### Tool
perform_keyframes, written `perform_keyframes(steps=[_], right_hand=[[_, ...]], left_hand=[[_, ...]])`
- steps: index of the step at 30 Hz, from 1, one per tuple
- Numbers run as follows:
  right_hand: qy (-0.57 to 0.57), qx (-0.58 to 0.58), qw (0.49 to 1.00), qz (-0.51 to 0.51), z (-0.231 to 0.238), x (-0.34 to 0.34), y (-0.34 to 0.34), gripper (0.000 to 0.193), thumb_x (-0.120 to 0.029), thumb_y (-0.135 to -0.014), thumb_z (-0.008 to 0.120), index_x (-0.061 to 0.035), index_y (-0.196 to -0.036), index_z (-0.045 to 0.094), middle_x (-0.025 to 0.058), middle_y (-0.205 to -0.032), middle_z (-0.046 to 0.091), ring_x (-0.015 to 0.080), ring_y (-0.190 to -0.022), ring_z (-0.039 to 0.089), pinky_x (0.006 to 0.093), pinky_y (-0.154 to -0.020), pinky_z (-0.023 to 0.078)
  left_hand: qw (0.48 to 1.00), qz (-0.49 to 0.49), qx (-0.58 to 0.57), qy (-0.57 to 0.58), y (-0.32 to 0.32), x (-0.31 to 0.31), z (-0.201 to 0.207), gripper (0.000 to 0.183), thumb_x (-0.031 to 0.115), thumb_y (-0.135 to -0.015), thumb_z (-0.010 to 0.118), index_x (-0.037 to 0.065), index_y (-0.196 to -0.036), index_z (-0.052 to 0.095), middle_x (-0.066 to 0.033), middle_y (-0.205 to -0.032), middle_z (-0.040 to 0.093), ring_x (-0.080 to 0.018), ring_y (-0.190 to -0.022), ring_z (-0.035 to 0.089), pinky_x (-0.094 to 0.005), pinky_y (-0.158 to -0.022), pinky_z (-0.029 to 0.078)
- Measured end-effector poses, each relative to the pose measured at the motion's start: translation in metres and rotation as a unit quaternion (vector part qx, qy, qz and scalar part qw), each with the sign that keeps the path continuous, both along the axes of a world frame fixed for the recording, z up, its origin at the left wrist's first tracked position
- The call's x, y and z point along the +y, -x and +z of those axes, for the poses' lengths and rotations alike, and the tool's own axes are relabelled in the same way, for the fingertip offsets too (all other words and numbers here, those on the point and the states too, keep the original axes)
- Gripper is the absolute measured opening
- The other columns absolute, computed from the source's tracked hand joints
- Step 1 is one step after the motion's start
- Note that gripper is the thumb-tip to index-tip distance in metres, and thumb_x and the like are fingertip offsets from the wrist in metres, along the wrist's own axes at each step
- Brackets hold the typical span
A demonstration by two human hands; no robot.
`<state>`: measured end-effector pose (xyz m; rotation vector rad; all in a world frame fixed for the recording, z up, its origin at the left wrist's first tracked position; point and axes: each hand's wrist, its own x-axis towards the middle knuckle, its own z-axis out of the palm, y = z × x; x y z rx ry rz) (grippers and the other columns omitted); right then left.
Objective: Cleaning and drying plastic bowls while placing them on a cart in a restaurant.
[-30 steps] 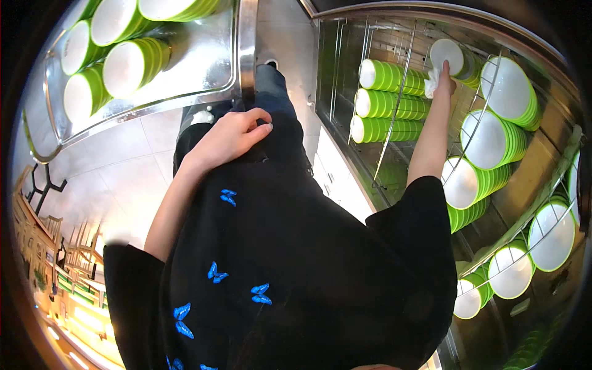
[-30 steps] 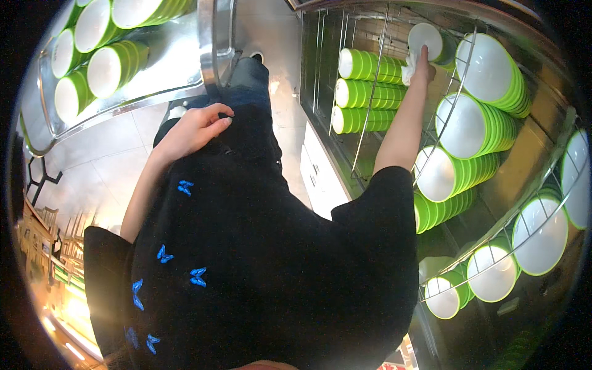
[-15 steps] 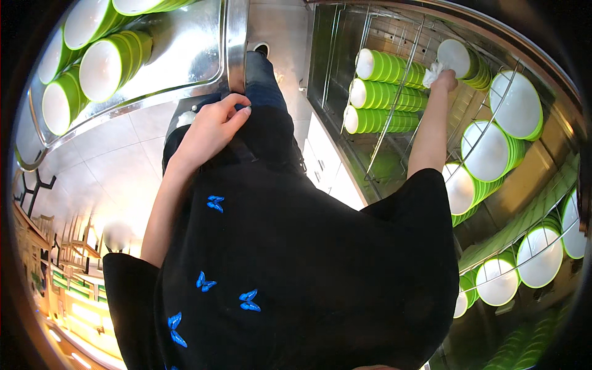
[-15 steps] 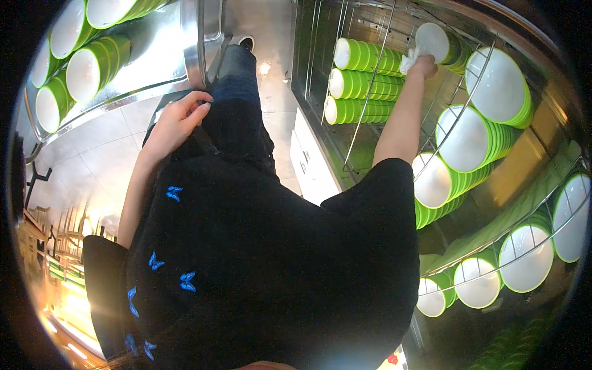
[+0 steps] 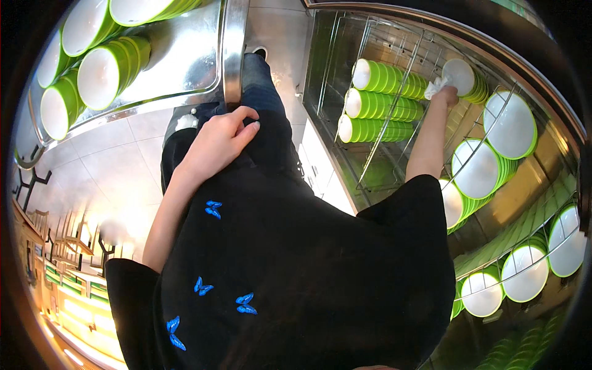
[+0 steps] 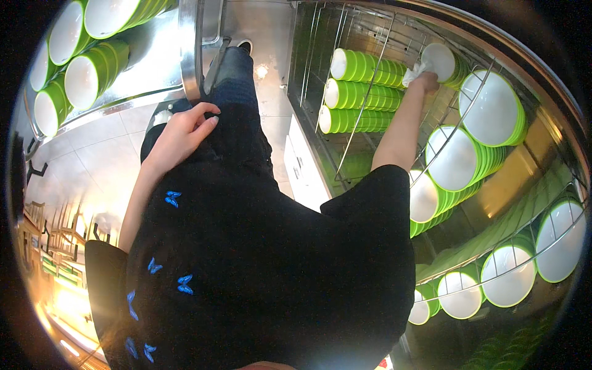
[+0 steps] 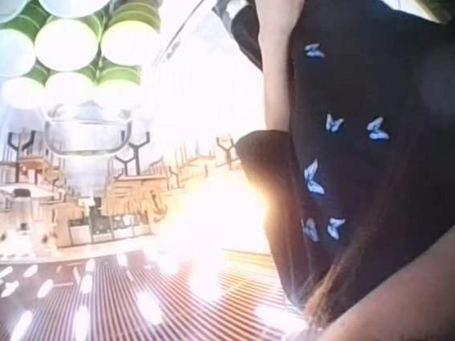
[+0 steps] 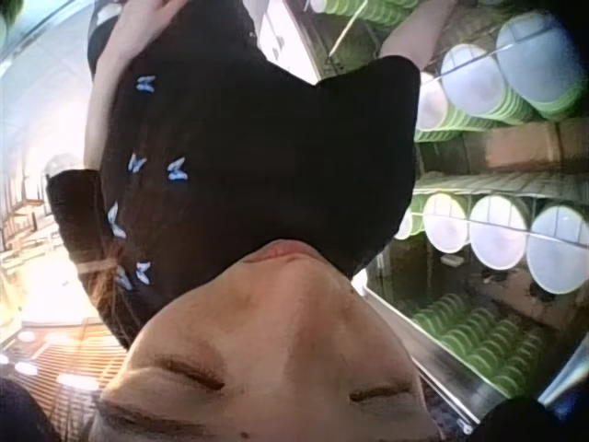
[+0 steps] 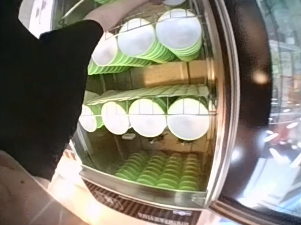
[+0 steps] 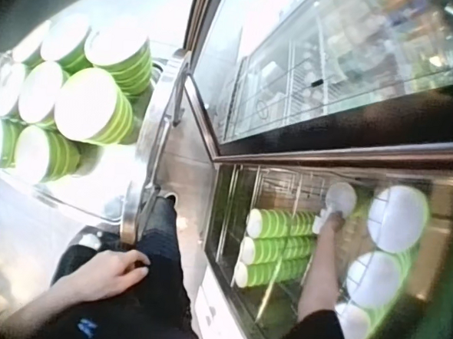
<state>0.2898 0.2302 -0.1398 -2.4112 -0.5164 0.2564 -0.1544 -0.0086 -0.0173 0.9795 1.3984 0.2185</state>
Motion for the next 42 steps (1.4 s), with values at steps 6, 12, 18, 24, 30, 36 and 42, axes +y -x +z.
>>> perform_keyframes(steps=[6,12,18,24,30,36,42], right_hand=[[0.024,-0.136,0.990,0.013,0.006,-0.011,0.012,0.036,-0.020,-0.073,0.038,0.0151,-0.075,0.048,0.0296,-0.080,0.052,0.0364,-0.071,0.054,0.0431,-0.058,0.045],[0.065,-0.198,0.976,0.066,-0.006,-0.007,-0.009,0.034,-0.019,-0.072,0.039,0.0133,-0.069,0.048,0.0286,-0.076,0.053,0.0372,-0.066,0.055,0.0434,-0.054,0.045],[0.093,-0.154,0.982,0.054,-0.014,0.001,-0.009,0.032,-0.018,-0.071,0.042,0.0128,-0.079,0.045,0.0272,-0.083,0.052,0.0358,-0.071,0.055,0.0414,-0.058,0.045],[-0.019,0.044,0.999,0.007,-0.015,0.003,-0.020,0.038,-0.019,-0.069,0.047,0.0114,-0.090,0.039,0.0258,-0.093,0.049,0.0333,-0.078,0.054,0.0400,-0.063,0.047],[-0.065,0.083,0.994,0.027,-0.019,0.001,-0.022,0.049,-0.019,-0.068,0.050,0.0120,-0.101,0.030,0.0249,-0.099,0.045,0.0331,-0.080,0.053,0.0392,-0.062,0.048],[-0.050,0.042,0.998,-0.014,-0.004,-0.001,0.004,0.043,-0.019,-0.067,0.054,0.0134,-0.092,0.040,0.0225,-0.089,0.051,0.0296,-0.072,0.055,0.0368,-0.056,0.049],[-0.105,0.143,0.984,0.031,0.001,-0.008,0.012,0.049,-0.029,-0.063,0.063,0.0115,-0.086,0.048,0.0157,-0.082,0.055,0.0257,-0.068,0.056,0.0346,-0.056,0.048]], left_hand=[[1.000,0.017,0.009,0.004,-0.003,0.003,0.002,0.022,0.018,-0.076,0.046,0.000,-0.088,0.049,-0.0139,-0.058,0.050,-0.0262,-0.056,0.050,-0.0323,-0.054,0.038],[0.999,0.010,0.017,0.032,-0.006,0.006,-0.002,0.022,0.017,-0.076,0.045,0.000,-0.089,0.049,-0.0124,-0.054,0.048,-0.0242,-0.053,0.049,-0.0320,-0.052,0.037],[0.999,0.003,-0.007,0.034,-0.014,0.002,-0.003,0.021,0.016,-0.077,0.046,0.001,-0.093,0.048,-0.0077,-0.053,0.043,-0.0158,-0.049,0.043,-0.0278,-0.049,0.034],[0.998,0.008,-0.060,-0.015,-0.030,-0.011,-0.018,0.021,0.016,-0.077,0.046,0.001,-0.091,0.048,-0.0120,-0.053,0.044,-0.0213,-0.048,0.045,-0.0300,-0.049,0.035],[0.996,0.019,-0.083,0.027,-0.032,-0.021,-0.024,0.021,0.015,-0.077,0.045,0.000,-0.091,0.048,-0.0114,-0.052,0.043,-0.0203,-0.049,0.045,-0.0300,-0.050,0.035],[0.996,0.047,-0.054,0.060,-0.024,-0.022,-0.023,0.020,0.016,-0.075,0.047,0.001,-0.088,0.049,-0.0113,-0.051,0.046,-0.0234,-0.049,0.048,-0.0316,-0.049,0.037],[0.998,0.048,-0.030,0.040,-0.027,-0.027,-0.016,0.019,0.015,-0.075,0.047,0.002,-0.088,0.050,-0.0107,-0.051,0.046,-0.0228,-0.048,0.047,-0.0311,-0.048,0.036]])
